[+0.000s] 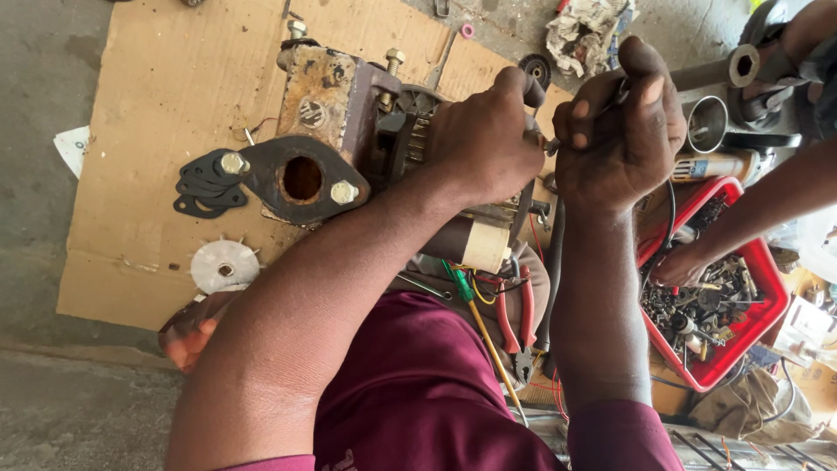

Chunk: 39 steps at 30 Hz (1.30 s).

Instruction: The person disassembles a water pump motor by hand and using a hammer and screwdriver, removing the casing and internal components while sitting on the floor.

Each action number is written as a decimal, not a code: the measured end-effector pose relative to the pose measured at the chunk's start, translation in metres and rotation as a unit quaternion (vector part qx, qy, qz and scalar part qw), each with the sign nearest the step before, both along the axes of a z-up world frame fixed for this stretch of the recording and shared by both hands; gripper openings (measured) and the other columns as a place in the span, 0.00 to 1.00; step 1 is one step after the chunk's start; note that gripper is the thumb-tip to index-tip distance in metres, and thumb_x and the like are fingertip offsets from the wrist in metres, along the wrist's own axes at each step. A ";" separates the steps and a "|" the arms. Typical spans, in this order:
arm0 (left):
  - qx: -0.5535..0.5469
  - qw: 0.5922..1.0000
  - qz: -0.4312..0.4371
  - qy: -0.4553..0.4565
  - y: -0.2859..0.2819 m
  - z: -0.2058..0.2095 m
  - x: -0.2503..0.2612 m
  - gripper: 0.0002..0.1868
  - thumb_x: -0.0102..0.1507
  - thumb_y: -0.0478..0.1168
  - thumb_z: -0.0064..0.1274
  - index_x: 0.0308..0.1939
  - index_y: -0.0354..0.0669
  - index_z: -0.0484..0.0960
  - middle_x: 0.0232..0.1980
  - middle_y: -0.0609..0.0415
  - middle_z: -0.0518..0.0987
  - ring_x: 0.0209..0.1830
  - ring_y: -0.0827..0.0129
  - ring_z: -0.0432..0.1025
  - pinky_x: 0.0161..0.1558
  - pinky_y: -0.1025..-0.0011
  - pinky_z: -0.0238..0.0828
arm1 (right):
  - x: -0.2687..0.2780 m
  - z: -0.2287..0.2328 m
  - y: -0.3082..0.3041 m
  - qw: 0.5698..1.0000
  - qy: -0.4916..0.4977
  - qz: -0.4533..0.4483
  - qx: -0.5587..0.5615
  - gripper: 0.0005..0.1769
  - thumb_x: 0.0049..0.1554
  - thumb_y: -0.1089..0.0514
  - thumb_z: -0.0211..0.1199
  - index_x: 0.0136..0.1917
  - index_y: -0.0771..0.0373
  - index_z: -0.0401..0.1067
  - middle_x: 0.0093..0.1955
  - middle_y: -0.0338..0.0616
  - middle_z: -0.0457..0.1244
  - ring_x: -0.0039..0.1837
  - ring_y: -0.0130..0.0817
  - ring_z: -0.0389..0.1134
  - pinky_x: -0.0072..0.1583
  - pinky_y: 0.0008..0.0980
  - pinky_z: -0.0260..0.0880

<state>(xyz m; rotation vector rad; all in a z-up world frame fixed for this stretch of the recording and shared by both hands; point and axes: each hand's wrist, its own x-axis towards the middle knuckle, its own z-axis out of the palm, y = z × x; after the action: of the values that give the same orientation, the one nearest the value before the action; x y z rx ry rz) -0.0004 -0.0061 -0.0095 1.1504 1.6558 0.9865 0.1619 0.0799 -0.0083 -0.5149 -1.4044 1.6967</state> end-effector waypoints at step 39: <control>0.069 0.996 0.033 0.047 0.001 -0.021 0.011 0.24 0.59 0.41 0.61 0.51 0.31 0.67 0.32 0.48 0.84 0.33 0.58 0.82 0.41 0.56 0.75 | -0.033 0.002 0.023 0.981 -0.123 -0.088 -0.120 0.10 0.76 0.58 0.62 0.53 0.63 0.66 0.38 0.47 0.62 0.30 0.27 0.54 0.32 0.26 0.51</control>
<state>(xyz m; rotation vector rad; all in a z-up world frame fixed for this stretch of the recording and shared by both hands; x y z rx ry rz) 0.0107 -0.0047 -0.0306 1.2564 1.7314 1.1192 0.1291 0.1031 -0.0058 -0.9844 -1.2840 1.7102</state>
